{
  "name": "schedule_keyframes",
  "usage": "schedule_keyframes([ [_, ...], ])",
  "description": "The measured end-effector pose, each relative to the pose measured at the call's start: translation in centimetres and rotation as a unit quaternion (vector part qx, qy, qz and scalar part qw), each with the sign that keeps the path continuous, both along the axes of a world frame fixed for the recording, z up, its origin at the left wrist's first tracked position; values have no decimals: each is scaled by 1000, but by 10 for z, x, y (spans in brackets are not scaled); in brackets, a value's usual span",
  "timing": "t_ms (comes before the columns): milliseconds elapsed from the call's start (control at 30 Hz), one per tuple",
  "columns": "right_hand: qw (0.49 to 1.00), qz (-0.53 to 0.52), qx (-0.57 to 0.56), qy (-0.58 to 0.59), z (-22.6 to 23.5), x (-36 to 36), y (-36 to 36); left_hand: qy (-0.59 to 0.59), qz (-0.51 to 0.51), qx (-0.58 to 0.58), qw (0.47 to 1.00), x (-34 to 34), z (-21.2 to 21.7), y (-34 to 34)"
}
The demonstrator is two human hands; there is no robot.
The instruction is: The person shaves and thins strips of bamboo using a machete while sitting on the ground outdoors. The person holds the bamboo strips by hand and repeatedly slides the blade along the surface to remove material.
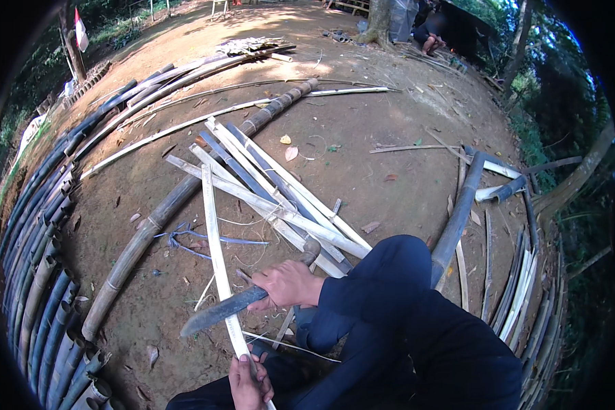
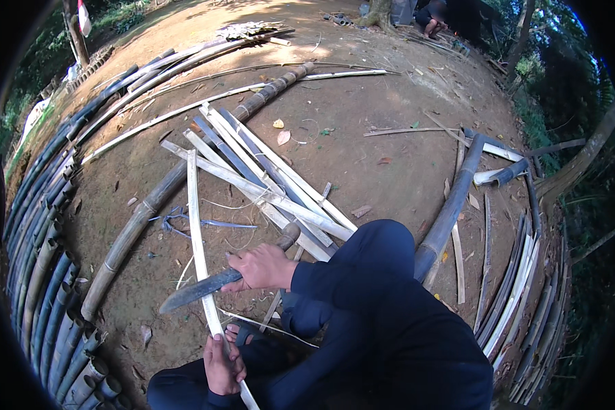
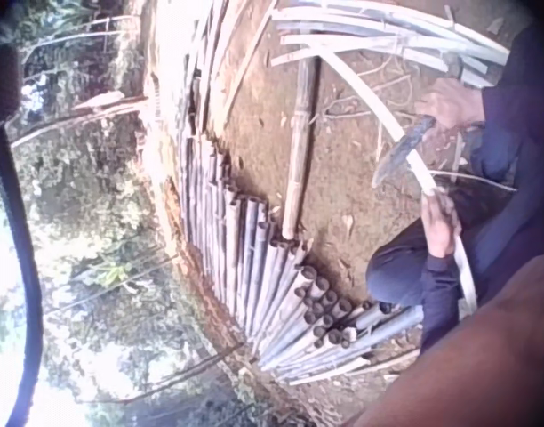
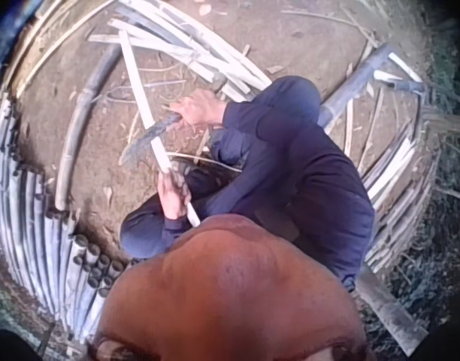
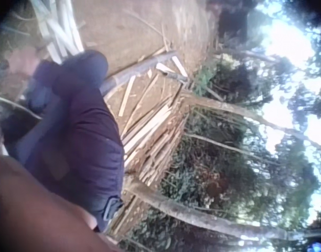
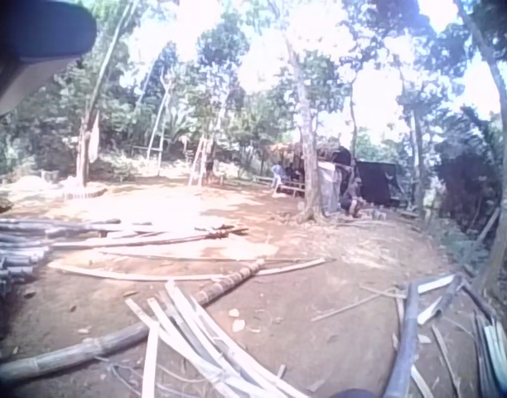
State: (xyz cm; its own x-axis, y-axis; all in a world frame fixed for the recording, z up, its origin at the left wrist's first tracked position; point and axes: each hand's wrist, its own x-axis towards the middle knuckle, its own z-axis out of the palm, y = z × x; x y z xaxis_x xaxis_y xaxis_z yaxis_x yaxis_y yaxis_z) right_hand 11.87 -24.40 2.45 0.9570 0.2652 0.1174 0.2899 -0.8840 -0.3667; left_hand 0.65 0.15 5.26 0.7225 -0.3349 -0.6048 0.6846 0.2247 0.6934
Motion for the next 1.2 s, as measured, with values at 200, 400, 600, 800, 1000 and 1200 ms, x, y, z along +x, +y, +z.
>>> schedule_keyframes([
  [200, 996, 6, 30, 85, 9, -9, 1, 15, 14, 7, 1000, -2, -1, -6],
  [400, 986, 128, 77, 75, 9, -78, 58, 26, 41, 21, 999, -4, -18, 5],
  [600, 996, 26, 24, 84, 2, -30, 20, 16, -5, -9, 1000, -6, -1, -2],
  [800, 989, 135, 49, -26, -3, -65, 43, -2, 18, 12, 1000, -5, -12, 2],
  [1000, 996, -49, 39, 65, 18, -8, 2, 41, -4, -17, 999, -12, 12, 0],
  [1200, 995, 87, 5, 43, 8, -59, 25, 49, -2, -30, 998, -9, -6, -6],
])
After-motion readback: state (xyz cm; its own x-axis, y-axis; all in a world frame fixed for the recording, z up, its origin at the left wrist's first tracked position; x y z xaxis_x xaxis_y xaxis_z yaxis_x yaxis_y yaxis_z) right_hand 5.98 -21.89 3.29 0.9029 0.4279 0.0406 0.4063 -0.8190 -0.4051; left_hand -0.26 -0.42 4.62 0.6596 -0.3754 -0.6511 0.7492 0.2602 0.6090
